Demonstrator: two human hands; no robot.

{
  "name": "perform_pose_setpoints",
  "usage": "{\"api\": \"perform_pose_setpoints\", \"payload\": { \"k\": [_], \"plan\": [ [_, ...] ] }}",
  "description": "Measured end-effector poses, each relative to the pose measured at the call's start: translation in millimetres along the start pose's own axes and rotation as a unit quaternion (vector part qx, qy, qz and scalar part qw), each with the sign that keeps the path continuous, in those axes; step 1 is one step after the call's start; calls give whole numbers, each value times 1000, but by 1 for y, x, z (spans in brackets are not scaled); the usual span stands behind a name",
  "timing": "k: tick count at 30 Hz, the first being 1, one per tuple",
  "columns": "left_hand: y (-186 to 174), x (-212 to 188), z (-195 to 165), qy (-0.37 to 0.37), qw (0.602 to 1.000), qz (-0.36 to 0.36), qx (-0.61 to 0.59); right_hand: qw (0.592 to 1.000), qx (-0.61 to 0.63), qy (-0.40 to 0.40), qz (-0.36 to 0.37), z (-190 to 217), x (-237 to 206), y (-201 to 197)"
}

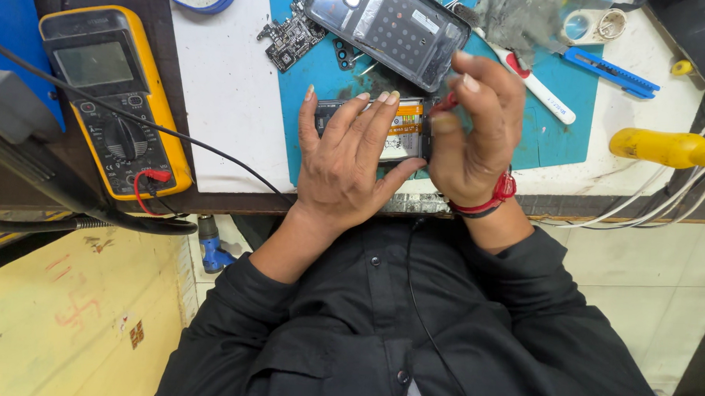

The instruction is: The person opens a smartphone using a metal prying tool, removes the back cover, and then uses a screwdriver to unscrew components inside. The person then uses a plastic spudger to pry and separate the battery from the phone chassis.

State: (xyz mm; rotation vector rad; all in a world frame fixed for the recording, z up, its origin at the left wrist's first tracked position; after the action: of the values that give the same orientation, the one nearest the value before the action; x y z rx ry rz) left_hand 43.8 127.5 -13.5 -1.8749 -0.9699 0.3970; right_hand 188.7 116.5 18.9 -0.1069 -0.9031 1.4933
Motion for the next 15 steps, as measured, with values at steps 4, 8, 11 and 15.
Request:
{"api": "perform_pose_setpoints", "payload": {
  "k": [4, 8, 11, 15],
  "plan": [
    [1, 0, 0, -2, 1000, 5, -2, 995, 99, -6, 4, -2, 1, 0],
    [0, 0, -1, 1, 1000, -2, 2, 1000, 21, 2, 5, 2, 2, -1],
    [1, 0, -1, 0, 1000, 2, 0, 998, 65, -1, 8, 0, 1, 0],
    [1, 0, 0, 0, 1000, -1, -1, 999, 28, 17, 4, -3, -2, 1]
  ]
}}
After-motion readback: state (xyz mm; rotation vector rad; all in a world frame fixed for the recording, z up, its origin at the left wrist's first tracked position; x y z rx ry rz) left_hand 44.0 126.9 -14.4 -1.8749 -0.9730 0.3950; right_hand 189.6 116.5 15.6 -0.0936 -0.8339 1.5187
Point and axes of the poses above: each hand's wrist, its own x-axis towards the middle knuckle, its own y-axis out of the palm, z = x × y, the point moved 10 cm from there along x, towards the middle knuckle, and after that the axes turned 15 degrees about z, right-handed, at the moved point
